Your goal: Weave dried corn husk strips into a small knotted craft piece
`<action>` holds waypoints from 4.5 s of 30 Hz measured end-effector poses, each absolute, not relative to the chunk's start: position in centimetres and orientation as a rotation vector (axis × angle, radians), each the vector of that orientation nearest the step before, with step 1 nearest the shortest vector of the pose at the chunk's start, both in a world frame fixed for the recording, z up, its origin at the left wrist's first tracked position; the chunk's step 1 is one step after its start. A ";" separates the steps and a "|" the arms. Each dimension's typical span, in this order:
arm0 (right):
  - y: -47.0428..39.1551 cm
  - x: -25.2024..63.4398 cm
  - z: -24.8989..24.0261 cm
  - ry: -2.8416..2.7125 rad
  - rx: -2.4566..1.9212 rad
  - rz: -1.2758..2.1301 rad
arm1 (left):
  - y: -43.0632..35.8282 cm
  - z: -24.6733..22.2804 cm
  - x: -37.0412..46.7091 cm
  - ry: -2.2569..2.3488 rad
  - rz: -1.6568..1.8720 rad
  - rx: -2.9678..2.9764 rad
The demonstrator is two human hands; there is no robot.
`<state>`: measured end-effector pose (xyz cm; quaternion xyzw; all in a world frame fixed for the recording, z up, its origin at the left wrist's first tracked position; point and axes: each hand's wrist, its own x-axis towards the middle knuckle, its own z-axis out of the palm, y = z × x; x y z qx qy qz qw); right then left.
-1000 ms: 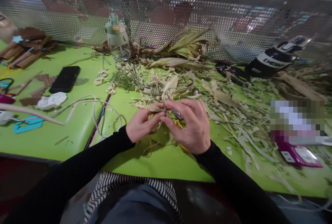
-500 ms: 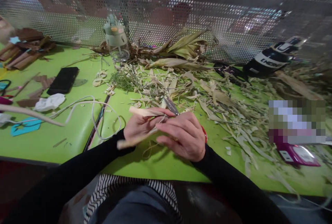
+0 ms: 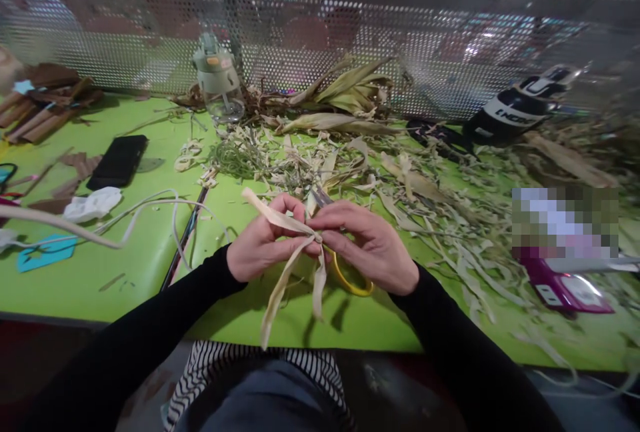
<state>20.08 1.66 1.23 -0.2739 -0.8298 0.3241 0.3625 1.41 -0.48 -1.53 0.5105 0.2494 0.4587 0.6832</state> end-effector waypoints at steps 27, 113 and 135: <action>1.1 20.1 1.5 -2.118 -0.980 0.694 | 0.5 -1.7 1.0 0.650 0.894 1.123; 0.6 18.6 -0.2 -1.347 -0.934 1.339 | -0.2 -1.4 2.0 0.653 1.079 1.062; 1.2 19.0 -0.7 -1.445 -1.046 1.381 | 0.1 -2.1 3.0 0.866 1.263 0.805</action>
